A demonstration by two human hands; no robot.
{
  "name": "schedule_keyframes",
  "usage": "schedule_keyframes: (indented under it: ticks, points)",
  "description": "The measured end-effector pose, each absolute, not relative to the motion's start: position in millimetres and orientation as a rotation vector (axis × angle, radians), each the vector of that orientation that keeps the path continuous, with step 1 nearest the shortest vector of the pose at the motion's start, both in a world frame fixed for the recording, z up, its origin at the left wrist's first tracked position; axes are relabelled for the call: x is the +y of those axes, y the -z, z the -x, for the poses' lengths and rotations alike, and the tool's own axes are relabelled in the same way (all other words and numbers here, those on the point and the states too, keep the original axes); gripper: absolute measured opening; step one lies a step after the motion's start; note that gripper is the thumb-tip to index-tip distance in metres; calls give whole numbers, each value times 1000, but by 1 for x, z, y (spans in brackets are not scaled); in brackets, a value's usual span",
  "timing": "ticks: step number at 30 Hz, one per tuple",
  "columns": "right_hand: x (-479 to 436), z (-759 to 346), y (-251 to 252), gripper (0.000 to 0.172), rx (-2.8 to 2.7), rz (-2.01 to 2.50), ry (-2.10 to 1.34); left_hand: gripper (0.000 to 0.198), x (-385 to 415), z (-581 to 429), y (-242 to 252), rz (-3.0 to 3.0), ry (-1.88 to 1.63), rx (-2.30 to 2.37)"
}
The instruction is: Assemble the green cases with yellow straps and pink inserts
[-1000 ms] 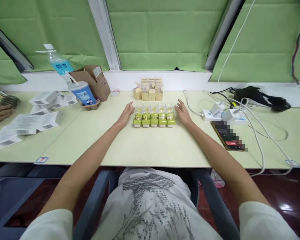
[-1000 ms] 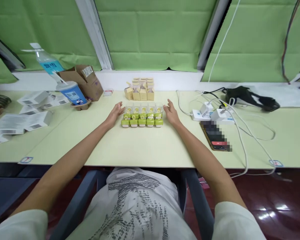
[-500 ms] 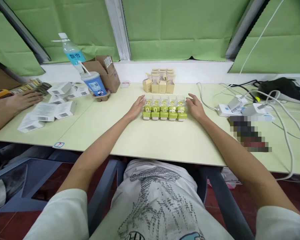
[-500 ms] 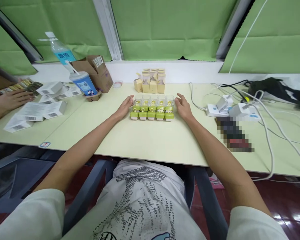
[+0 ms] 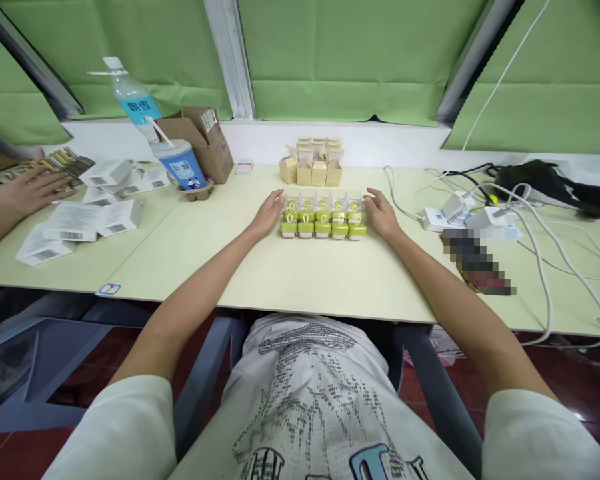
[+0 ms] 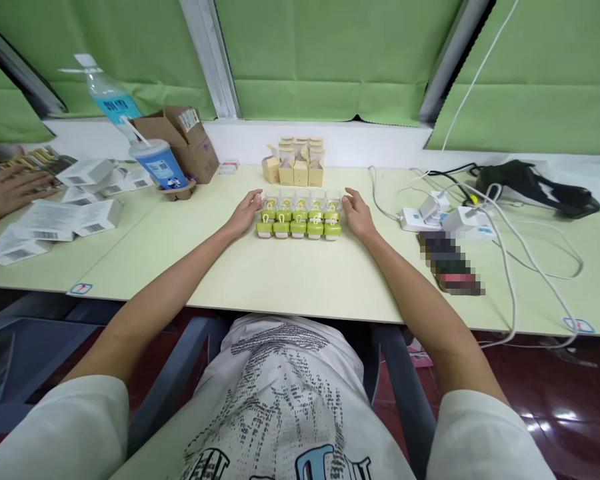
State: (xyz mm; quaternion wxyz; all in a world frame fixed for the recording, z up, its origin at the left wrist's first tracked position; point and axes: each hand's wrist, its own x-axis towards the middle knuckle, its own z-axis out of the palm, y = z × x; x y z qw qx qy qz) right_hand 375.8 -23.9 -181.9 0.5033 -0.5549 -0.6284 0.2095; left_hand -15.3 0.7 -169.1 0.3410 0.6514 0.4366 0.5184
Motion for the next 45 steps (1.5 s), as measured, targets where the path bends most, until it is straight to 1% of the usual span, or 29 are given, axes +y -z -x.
schedule_keyframes:
  ticks: [5, 9, 11, 18, 24, 29, 32, 35, 39, 45]
  points:
    - [-28, -375, 179, 45, -1415, 1359, -416, 37, -8, 19, 152, -1816, -1422, 1167]
    - [-30, -372, 175, 37, -1397, 1354, -380, 18, -20, 21, 133, -2014, -1349, 1098]
    - [-30, -371, 174, 36, -1406, 1349, -369, 14, -24, 19, 129, -2078, -1303, 1075]
    - [-33, -367, 171, 31, -1428, 1367, -358, 22, -19, 16, 134, -2083, -1322, 1165]
    - [-36, -364, 167, 27, -1430, 1367, -377, 17, -20, 15, 133, -2020, -1345, 1162]
    - [-38, -363, 165, 26, -1422, 1355, -390, 9, -14, 19, 108, -1985, -1459, 1106]
    - [-38, -362, 166, 25, -1418, 1347, -407, 9, 13, 20, 86, -1953, -1551, 1109]
    - [-38, -361, 166, 26, -1415, 1340, -423, 12, 45, 11, 76, -1907, -1565, 1121]
    - [-38, -361, 166, 26, -1417, 1345, -443, 13, 71, -7, 90, -1843, -1560, 1131]
    - [-37, -362, 167, 25, -1428, 1356, -457, 19, 76, -21, 106, -1872, -1554, 1157]
